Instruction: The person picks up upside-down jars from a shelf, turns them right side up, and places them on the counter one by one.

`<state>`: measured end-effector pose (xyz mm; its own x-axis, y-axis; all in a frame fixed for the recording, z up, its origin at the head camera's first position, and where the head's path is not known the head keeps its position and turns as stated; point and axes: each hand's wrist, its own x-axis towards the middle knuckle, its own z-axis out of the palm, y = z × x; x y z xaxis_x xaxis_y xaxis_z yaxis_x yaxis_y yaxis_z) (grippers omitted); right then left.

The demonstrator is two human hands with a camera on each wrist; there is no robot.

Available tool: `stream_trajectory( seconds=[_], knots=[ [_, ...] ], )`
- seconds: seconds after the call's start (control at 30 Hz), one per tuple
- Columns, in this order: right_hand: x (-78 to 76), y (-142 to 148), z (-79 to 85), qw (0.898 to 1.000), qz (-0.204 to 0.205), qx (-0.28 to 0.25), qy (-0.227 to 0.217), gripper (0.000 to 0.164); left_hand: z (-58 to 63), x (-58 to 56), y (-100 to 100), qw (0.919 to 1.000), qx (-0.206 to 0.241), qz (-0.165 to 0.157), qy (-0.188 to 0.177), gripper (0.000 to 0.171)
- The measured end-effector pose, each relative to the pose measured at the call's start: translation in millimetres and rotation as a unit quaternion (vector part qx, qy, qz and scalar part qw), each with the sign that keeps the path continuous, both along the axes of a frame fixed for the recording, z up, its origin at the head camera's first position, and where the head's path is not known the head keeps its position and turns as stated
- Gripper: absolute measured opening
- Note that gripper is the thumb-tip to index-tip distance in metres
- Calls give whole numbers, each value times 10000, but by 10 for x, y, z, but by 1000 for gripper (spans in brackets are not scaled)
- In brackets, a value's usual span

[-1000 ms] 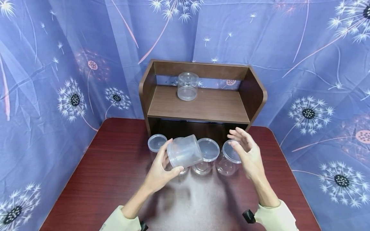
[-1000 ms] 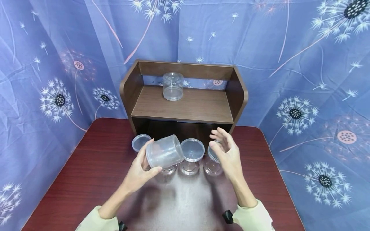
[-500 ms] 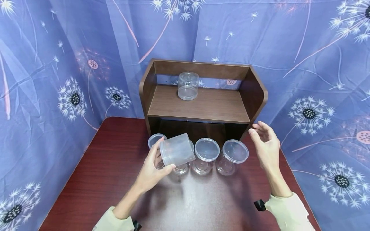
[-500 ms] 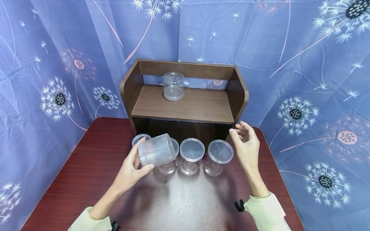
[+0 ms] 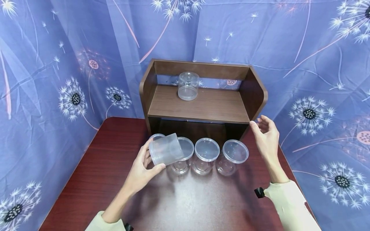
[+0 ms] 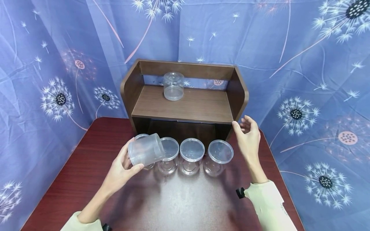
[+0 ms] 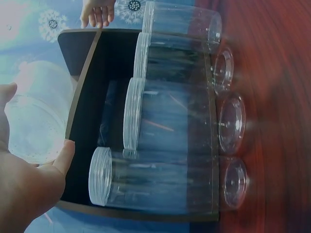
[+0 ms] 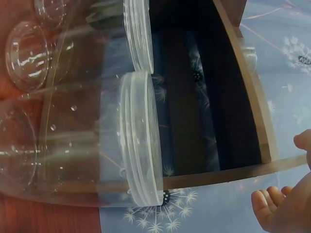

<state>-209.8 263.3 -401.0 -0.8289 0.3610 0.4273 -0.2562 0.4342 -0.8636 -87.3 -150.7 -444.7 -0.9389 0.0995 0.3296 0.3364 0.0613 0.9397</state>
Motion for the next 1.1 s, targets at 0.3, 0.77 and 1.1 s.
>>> stream_trajectory(
  seconds=[0.3,0.77,1.1],
  knots=[
    [-197,-24,45,9988,-24,467,-123,50,22,82,-194,9990,-309,257,-195,97],
    [-344,-48,6,9944,-236,1027,-100,34,258,176,-370,9833,-1533,947,242,97],
    [-355,-63,-9,9941,-260,1052,-90,30,445,238,-378,9490,-2890,1257,58,98]
  ],
)
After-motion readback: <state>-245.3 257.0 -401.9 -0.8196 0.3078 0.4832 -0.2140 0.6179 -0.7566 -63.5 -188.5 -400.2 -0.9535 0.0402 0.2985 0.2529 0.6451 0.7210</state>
